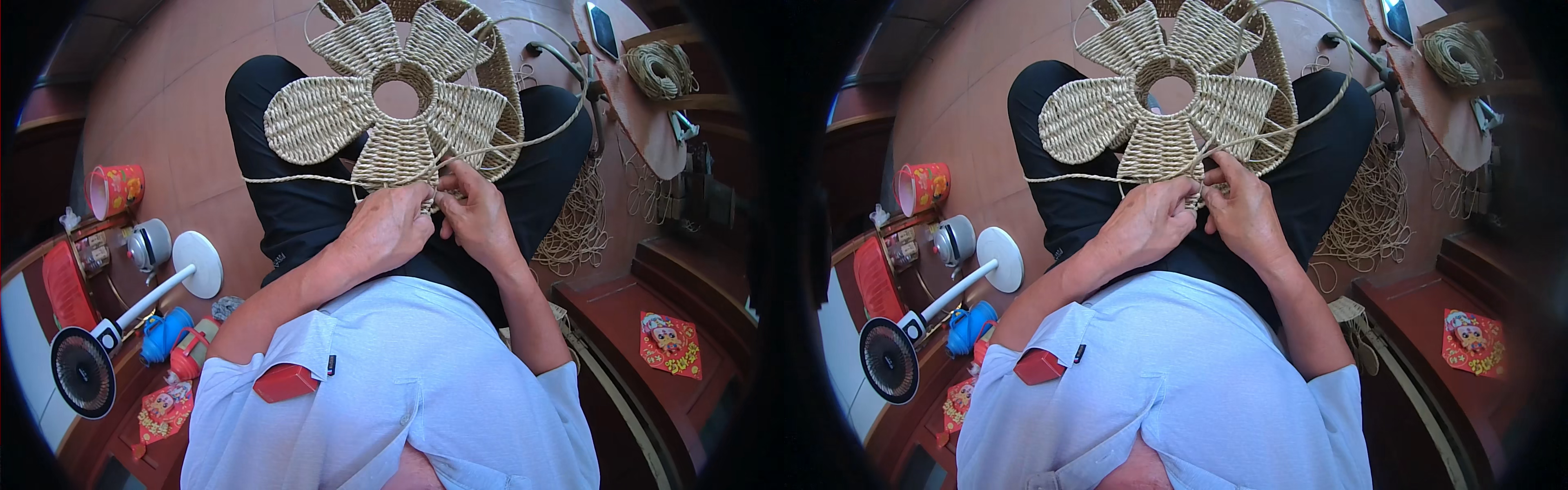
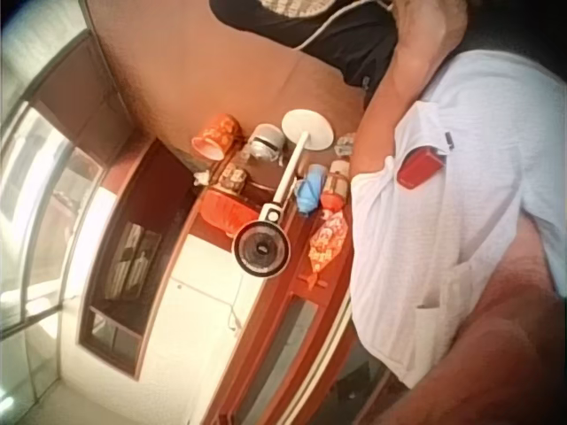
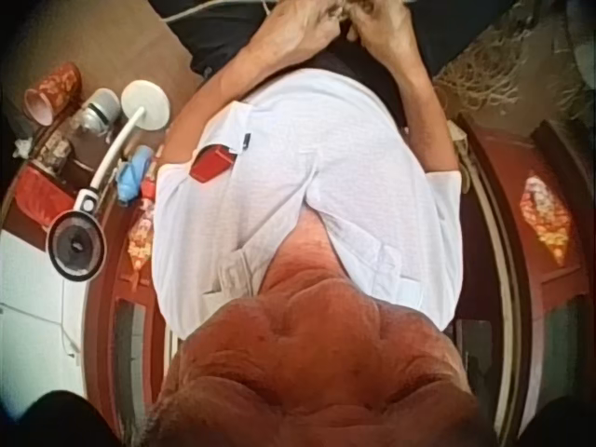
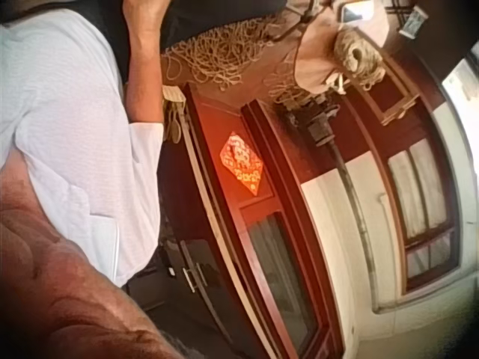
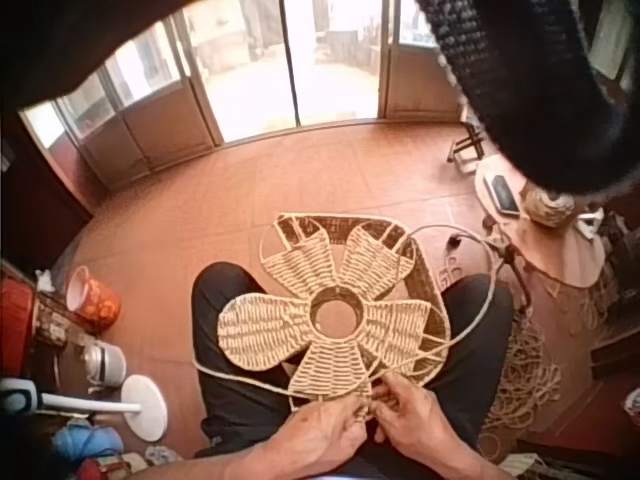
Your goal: The person is weaving a decorative straw or wicker flower shape using long fibers.
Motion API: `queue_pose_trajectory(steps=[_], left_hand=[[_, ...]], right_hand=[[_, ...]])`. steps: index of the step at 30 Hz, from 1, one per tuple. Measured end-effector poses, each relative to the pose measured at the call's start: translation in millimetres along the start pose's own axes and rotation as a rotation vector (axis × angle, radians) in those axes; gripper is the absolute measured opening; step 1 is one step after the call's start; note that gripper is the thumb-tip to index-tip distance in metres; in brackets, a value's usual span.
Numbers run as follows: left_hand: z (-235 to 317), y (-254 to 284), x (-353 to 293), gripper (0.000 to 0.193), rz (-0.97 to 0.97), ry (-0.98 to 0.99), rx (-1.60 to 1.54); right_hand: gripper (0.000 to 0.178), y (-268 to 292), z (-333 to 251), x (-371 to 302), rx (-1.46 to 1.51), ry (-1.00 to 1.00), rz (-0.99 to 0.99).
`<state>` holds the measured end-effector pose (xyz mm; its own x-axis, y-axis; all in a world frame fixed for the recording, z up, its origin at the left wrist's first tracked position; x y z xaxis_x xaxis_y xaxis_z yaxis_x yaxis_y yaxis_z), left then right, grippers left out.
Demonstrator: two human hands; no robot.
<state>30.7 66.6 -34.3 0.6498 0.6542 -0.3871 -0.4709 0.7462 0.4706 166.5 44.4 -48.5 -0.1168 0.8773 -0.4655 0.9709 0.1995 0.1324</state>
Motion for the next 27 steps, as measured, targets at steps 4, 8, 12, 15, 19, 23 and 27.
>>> queue_pose_trajectory(steps=[4,8,12,15,19,23,27], left_hand=[[6.6,-2.8,-10.2,0.026,0.029,0.019,0.189],[12.7,4.0,-20.9,0.028,0.11,-0.002,0.232],[15.6,6.5,-25.0,0.029,0.157,-0.029,0.257],[19.4,7.3,-27.0,0.03,0.204,-0.069,0.28],[28.9,7.9,-24.9,0.028,0.296,-0.167,0.319],[40.4,1.5,-11.0,0.023,0.368,-0.287,0.367],[40.3,-6.8,-0.5,0.017,0.363,-0.321,0.402]], right_hand=[[0.05,0.6,-3.1,-2.9,-0.229,0.057,0.076],[0.05,-0.8,6.6,-15.7,-0.094,0.093,0.208],[0.05,-2.8,11.4,-22.6,0.254,0.159,0.236],[0.05,-1.3,9.5,-21.3,0.522,0.118,0.155],[0.042,21.6,-3.5,-31.1,0.747,0.127,0.073],[0.035,92.3,-8.5,-52.7,0.743,0.262,0.095],[0.032,270.0,24.5,-105.8,0.507,0.281,0.516]])
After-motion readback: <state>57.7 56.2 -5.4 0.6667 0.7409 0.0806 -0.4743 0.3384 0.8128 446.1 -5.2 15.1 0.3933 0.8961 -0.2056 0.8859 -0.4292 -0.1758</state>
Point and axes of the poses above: each hand's wrist, its own x-axis towards the middle knuckle, its own y-axis out of the back of the hand, z = x × y, the point moved 9 cm from there along x, towards the middle knuckle, and after that the axes turned 7 degrees about -z, right-handed, at the moved point
